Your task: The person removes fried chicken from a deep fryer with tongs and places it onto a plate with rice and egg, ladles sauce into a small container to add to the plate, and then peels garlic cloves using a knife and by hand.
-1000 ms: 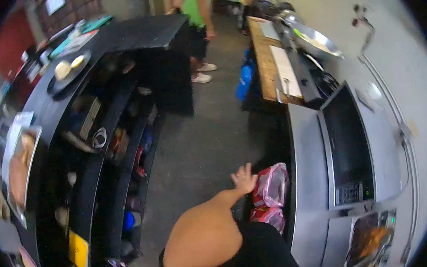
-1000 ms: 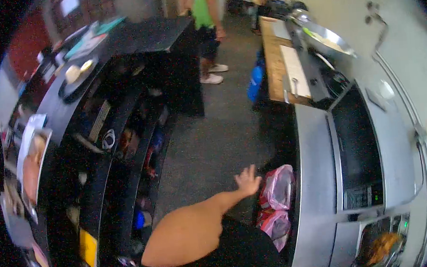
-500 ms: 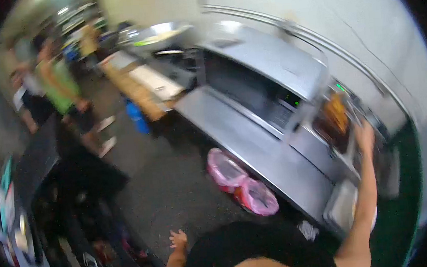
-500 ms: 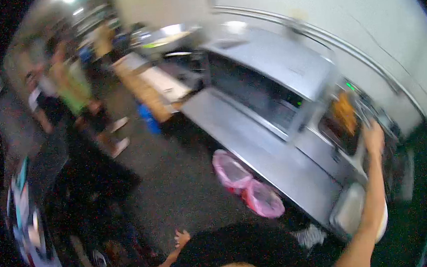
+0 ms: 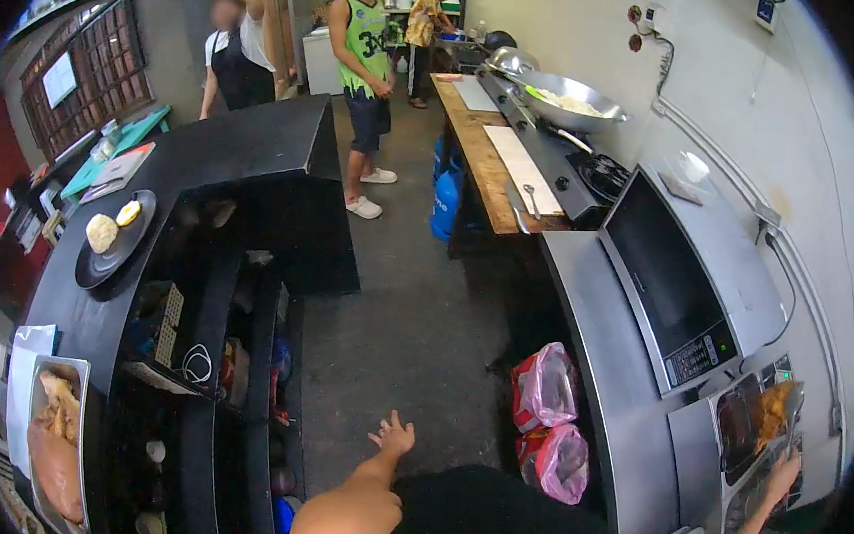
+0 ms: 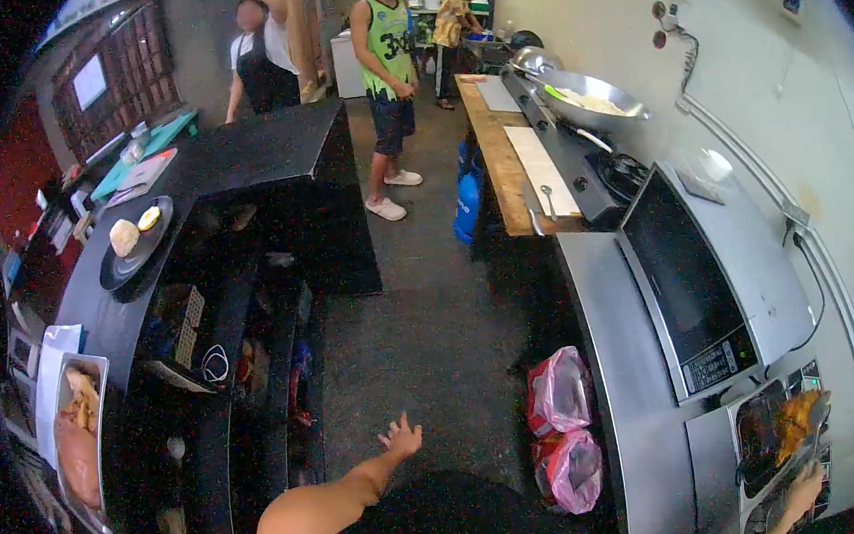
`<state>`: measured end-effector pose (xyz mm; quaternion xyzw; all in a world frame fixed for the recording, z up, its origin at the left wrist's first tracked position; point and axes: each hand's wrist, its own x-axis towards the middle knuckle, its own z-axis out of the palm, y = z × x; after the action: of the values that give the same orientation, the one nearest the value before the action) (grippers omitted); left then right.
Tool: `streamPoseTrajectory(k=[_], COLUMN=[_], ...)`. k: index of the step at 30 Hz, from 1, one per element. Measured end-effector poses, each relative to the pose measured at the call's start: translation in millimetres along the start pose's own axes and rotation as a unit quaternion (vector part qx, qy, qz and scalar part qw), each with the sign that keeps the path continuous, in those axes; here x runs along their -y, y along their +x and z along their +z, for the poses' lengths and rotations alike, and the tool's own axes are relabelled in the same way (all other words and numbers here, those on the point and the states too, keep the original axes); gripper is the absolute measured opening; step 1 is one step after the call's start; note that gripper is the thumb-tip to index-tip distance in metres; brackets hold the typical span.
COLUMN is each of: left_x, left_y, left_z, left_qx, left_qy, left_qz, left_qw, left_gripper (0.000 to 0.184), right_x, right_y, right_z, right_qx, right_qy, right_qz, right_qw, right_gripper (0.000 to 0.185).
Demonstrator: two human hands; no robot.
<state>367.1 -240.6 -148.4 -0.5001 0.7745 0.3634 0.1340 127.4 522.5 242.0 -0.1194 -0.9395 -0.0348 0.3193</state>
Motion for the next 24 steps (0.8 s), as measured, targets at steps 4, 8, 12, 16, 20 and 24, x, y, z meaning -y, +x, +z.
streamPoseTrajectory(k=[4, 8, 12, 16, 20, 24], left_x=[8.8, 28.4, 52.3, 63.2, 69.7, 83.2], left_y=[-4.1, -1.2, 8.4, 8.9, 11.7, 15.9], left_z=[-8.9, -16.8, -24.0, -41.4, -51.1, -52.3], left_qx=[0.007, -0.003, -0.011, -0.009, -0.004, -0.025], left_qy=[-0.011, 0.003, 0.004, -0.012, -0.023, -0.051], left_qz=[0.014, 0.006, -0.004, -0.02, -0.019, -0.025], left_qw=[1.0, 1.0, 1.0, 1.0, 1.0, 0.998], left_gripper=[0.069, 0.07, 0.071, 0.072, 0.074, 0.074], right_x=[34.9, 21.6, 57.8, 90.2, 156.7, 257.4], right_y=[-25.7, -10.9, 16.0, 57.5, 78.4, 104.1], right_z=[-8.7, -15.1, -88.8, -142.1, -174.6, -182.7], right_qx=[0.039, 0.032, 0.063, 0.014, -0.052, -0.064], right_qy=[-0.075, -0.045, -0.084, -0.04, 0.142, 0.245], right_qz=[0.017, 0.024, 0.046, -0.046, -0.132, -0.258], right_qw=[0.996, 0.998, 0.993, 0.998, 0.98, 0.932], right_gripper=[0.039, 0.036, 0.041, 0.041, 0.042, 0.039])
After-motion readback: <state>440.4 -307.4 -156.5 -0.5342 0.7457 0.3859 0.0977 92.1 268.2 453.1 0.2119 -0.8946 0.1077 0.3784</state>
